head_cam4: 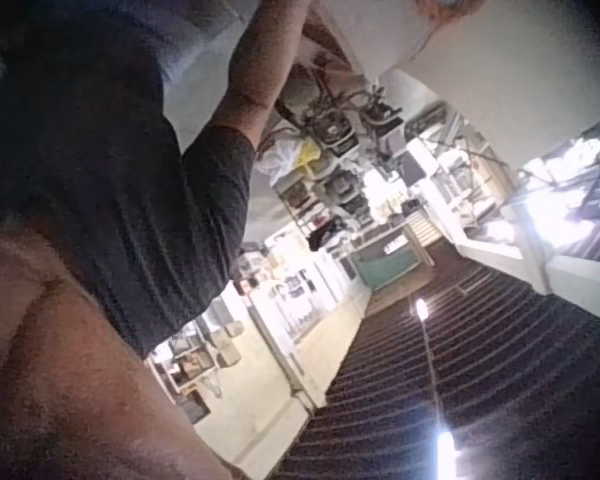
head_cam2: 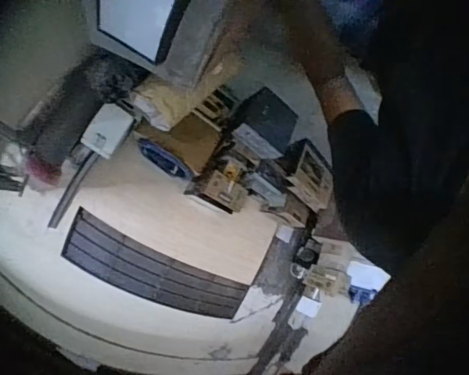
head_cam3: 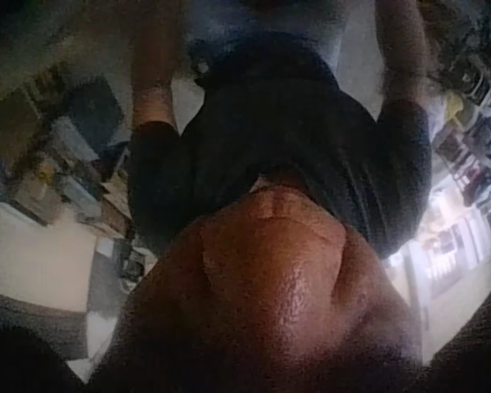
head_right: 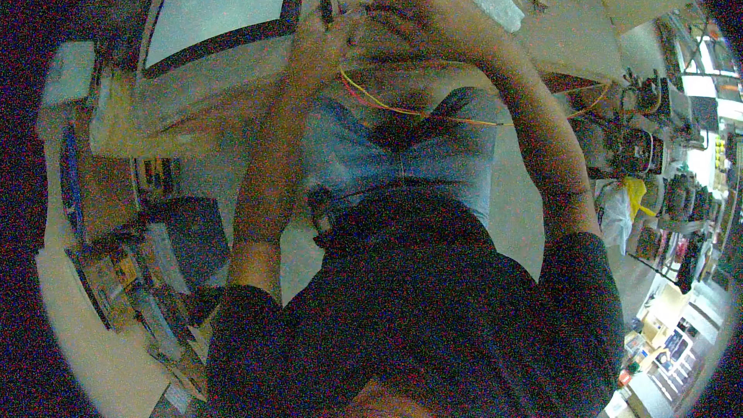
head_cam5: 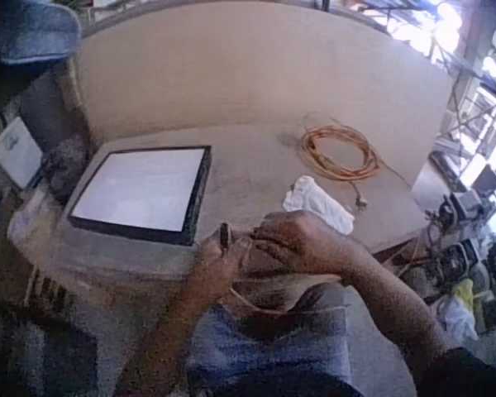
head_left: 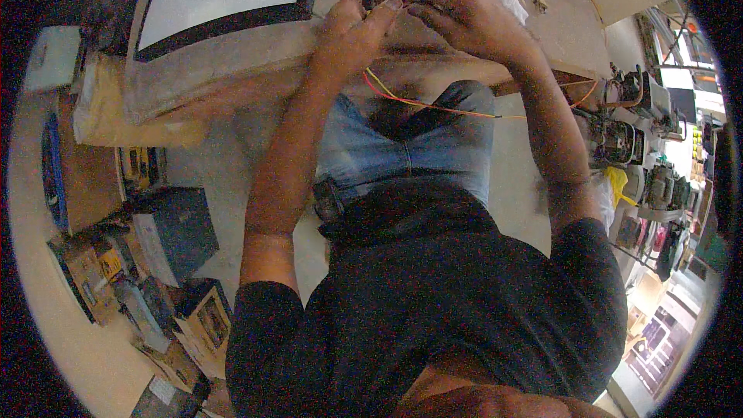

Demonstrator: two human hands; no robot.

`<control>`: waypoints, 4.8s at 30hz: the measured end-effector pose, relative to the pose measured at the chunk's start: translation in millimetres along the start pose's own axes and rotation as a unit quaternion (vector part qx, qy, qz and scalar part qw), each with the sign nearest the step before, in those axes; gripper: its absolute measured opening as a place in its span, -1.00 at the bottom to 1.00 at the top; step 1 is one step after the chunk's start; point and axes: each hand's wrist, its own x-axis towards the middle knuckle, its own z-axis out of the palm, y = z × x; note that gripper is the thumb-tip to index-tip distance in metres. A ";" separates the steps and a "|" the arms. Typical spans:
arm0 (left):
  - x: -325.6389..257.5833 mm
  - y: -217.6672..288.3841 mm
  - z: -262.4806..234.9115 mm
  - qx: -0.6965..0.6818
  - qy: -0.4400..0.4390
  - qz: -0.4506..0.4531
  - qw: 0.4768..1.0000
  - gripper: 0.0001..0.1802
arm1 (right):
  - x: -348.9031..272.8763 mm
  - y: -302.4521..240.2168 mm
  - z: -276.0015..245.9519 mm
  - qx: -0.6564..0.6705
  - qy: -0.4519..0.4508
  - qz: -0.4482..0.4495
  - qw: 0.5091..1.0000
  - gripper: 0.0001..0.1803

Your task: Connect wires to a small electronic motor or component on a workbench.

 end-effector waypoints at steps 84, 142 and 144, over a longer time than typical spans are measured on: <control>-7.4 -12.1 10.5 0.011 0.036 -0.038 0.999 -0.74 | -44.3 -25.4 44.7 0.101 0.142 0.218 0.960 -0.76; -10.9 -48.0 18.0 -0.073 0.200 0.021 0.977 -0.86 | 4.9 -31.1 71.2 0.261 0.157 0.325 0.895 -0.77; -12.7 -52.0 16.2 -0.042 0.200 0.053 0.977 -0.85 | 6.4 -31.3 70.0 0.255 0.162 0.316 0.899 -0.77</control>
